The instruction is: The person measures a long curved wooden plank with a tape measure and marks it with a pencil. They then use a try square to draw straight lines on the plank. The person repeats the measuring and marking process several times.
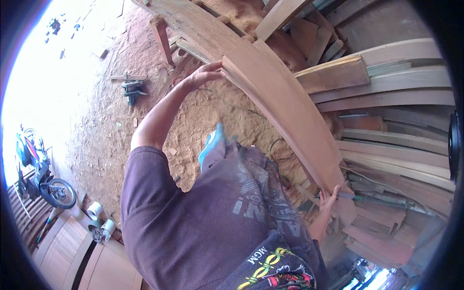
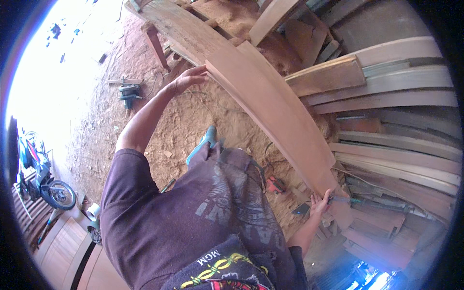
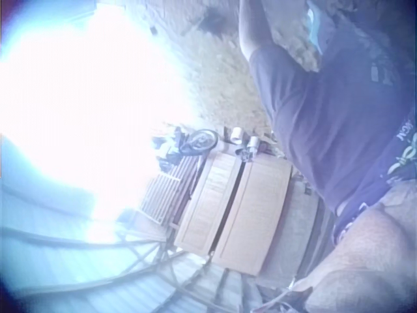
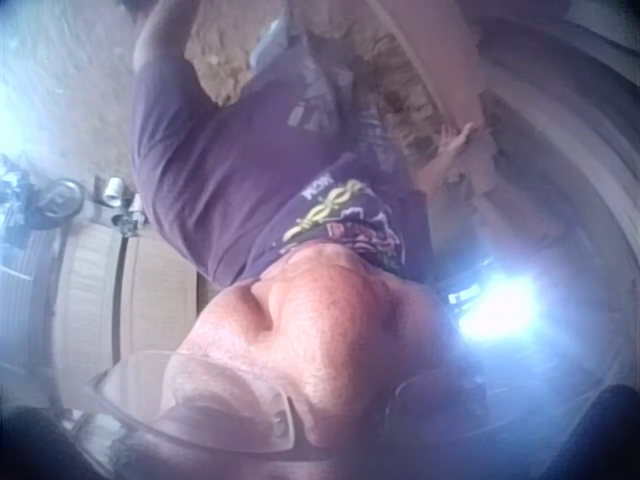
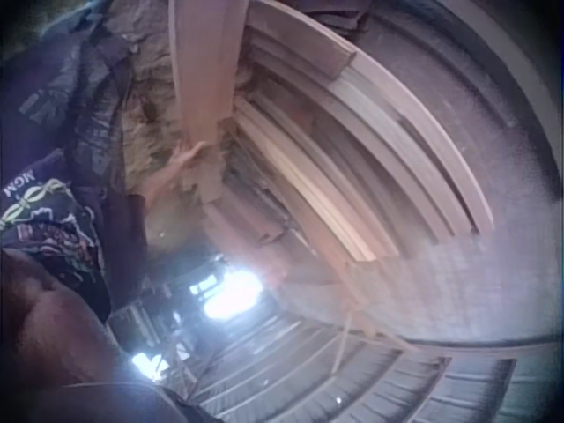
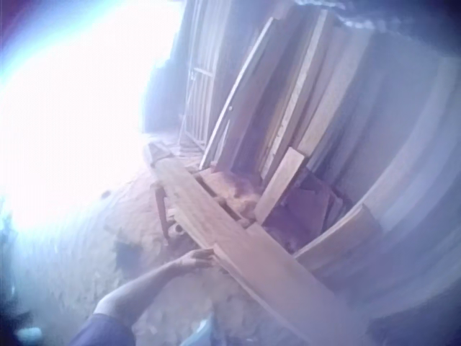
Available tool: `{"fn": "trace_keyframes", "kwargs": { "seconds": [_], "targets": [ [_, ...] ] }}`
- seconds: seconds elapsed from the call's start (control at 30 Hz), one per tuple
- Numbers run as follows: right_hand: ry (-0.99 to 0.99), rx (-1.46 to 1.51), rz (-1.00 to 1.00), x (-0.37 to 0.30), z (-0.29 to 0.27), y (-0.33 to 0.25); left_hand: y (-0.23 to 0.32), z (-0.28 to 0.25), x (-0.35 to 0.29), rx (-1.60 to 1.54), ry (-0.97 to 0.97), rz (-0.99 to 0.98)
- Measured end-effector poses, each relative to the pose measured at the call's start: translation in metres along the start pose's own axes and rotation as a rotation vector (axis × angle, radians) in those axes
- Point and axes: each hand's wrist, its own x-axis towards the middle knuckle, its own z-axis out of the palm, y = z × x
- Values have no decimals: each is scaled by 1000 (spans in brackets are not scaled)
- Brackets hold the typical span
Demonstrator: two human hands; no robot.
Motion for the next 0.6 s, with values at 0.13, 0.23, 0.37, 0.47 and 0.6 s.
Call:
{"fn": "trace_keyframes", "kwargs": {
  "seconds": [0.13,0.23,0.37,0.47,0.6],
  "targets": [
    [27,16,27,-1,1,-3,1,13,12,651,221,272],
    [28,41,49,0,0,-4,15,15,20,742,219,377],
    [8,88,72,0,-1,-1,26,9,28,738,127,387],
    [4,115,82,2,-1,1,26,2,33,737,62,402],
    [48,114,62,6,-3,4,31,-2,42,761,-14,357]
  ]
}}
